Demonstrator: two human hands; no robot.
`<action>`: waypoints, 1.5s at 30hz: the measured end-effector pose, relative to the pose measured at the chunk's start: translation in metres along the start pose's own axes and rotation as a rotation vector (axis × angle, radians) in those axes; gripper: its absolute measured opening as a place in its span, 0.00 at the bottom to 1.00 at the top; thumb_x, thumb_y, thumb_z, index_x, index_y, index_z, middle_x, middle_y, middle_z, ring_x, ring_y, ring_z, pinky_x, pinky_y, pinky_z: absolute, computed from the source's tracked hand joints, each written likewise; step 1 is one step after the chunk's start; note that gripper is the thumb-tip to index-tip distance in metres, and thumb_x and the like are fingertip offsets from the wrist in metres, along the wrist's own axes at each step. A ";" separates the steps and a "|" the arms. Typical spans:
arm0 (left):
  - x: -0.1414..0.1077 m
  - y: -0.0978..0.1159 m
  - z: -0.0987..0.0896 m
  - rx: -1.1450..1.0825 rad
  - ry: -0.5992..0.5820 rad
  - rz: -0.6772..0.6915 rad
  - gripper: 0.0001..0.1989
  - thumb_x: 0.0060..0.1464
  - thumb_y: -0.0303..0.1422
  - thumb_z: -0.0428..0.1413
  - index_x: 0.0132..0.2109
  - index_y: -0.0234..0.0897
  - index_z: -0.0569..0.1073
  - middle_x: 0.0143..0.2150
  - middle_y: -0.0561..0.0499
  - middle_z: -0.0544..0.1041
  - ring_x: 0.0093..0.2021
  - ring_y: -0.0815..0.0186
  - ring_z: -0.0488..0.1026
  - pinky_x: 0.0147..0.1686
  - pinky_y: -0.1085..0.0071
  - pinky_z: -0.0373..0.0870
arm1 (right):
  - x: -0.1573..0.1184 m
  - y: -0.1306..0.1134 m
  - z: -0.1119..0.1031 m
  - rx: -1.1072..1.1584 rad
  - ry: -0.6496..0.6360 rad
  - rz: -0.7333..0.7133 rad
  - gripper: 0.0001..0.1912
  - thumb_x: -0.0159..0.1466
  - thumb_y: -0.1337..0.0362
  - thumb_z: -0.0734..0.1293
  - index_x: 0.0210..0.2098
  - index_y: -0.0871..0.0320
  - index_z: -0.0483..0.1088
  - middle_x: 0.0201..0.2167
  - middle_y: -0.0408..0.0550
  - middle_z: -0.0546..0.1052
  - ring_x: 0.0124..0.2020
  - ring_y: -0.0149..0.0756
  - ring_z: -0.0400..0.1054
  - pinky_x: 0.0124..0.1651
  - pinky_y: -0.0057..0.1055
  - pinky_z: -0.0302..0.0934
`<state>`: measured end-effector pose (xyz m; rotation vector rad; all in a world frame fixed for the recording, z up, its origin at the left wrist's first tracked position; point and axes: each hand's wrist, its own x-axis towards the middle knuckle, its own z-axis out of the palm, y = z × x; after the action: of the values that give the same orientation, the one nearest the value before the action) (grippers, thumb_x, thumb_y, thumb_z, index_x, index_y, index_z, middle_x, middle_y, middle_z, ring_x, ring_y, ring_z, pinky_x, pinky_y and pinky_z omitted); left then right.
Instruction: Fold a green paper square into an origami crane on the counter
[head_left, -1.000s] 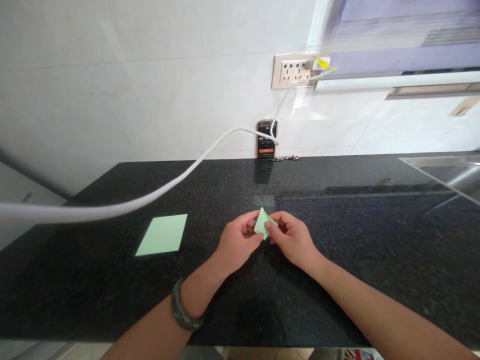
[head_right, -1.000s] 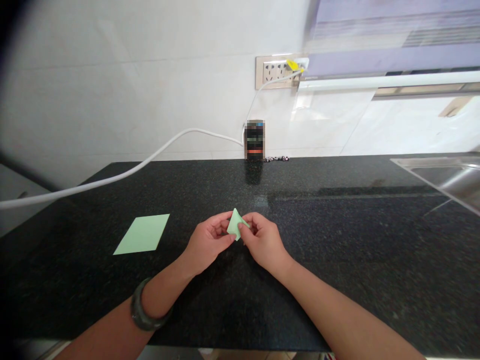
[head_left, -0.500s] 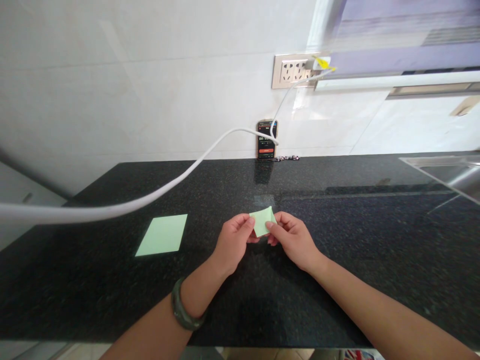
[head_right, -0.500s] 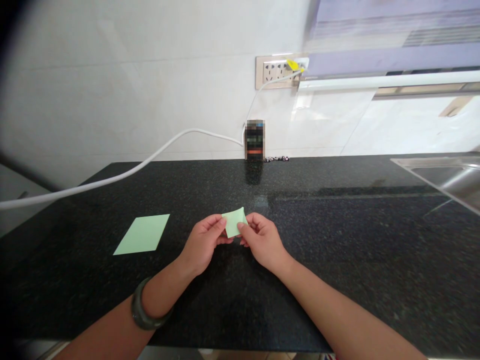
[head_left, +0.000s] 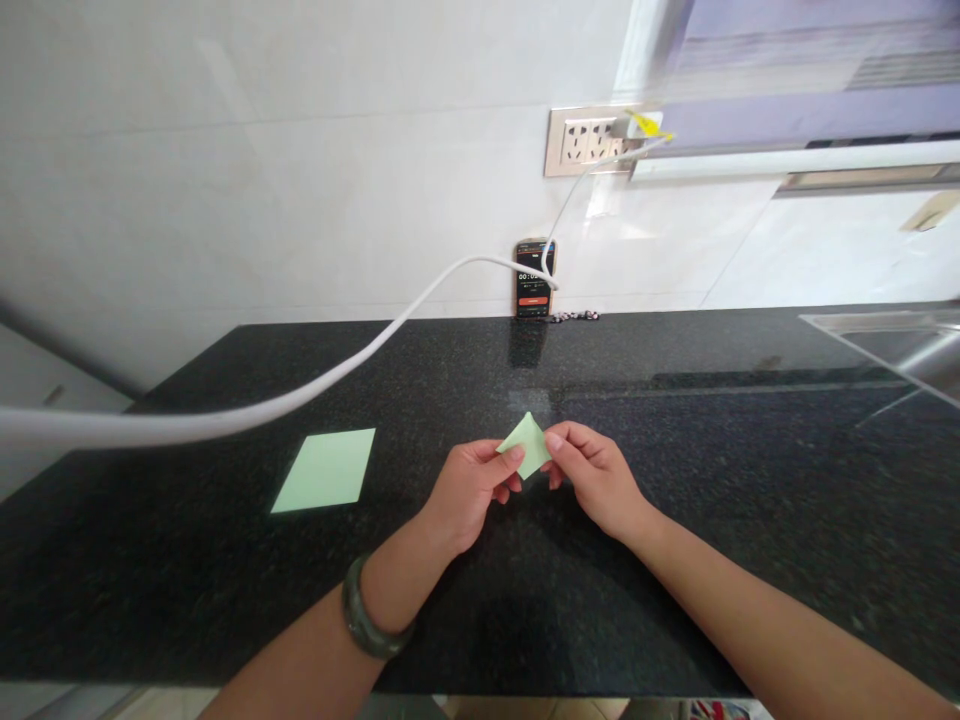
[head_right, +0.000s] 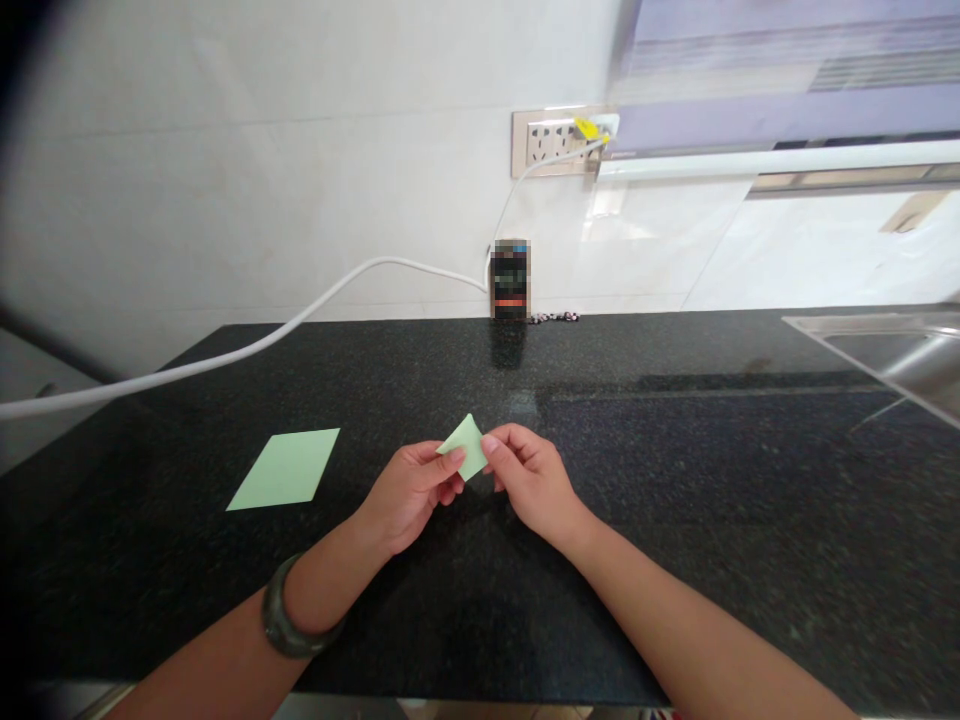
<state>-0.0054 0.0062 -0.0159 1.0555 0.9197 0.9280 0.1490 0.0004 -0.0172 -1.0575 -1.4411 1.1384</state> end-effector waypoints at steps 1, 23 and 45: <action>0.000 0.000 0.000 -0.003 0.001 -0.011 0.13 0.46 0.39 0.56 0.29 0.31 0.72 0.19 0.53 0.66 0.20 0.75 0.61 0.18 0.78 0.52 | 0.000 -0.001 -0.001 0.004 0.000 -0.007 0.14 0.60 0.55 0.59 0.27 0.59 0.65 0.19 0.41 0.66 0.20 0.26 0.59 0.25 0.25 0.56; 0.002 0.000 -0.003 0.003 -0.002 0.002 0.14 0.43 0.41 0.58 0.29 0.32 0.72 0.22 0.52 0.67 0.23 0.73 0.62 0.21 0.77 0.56 | 0.001 -0.006 -0.007 0.039 -0.081 0.050 0.11 0.57 0.57 0.63 0.30 0.60 0.68 0.19 0.40 0.66 0.19 0.25 0.59 0.23 0.24 0.57; 0.002 -0.002 -0.002 -0.057 0.006 -0.078 0.12 0.46 0.36 0.58 0.36 0.31 0.73 0.28 0.49 0.74 0.23 0.71 0.72 0.22 0.78 0.65 | 0.003 -0.001 -0.012 -0.105 -0.008 -0.005 0.07 0.59 0.64 0.60 0.34 0.59 0.68 0.24 0.43 0.69 0.24 0.28 0.63 0.28 0.27 0.60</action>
<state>-0.0061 0.0084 -0.0186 0.9622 0.9279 0.8876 0.1605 0.0046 -0.0149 -1.1221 -1.5223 1.0739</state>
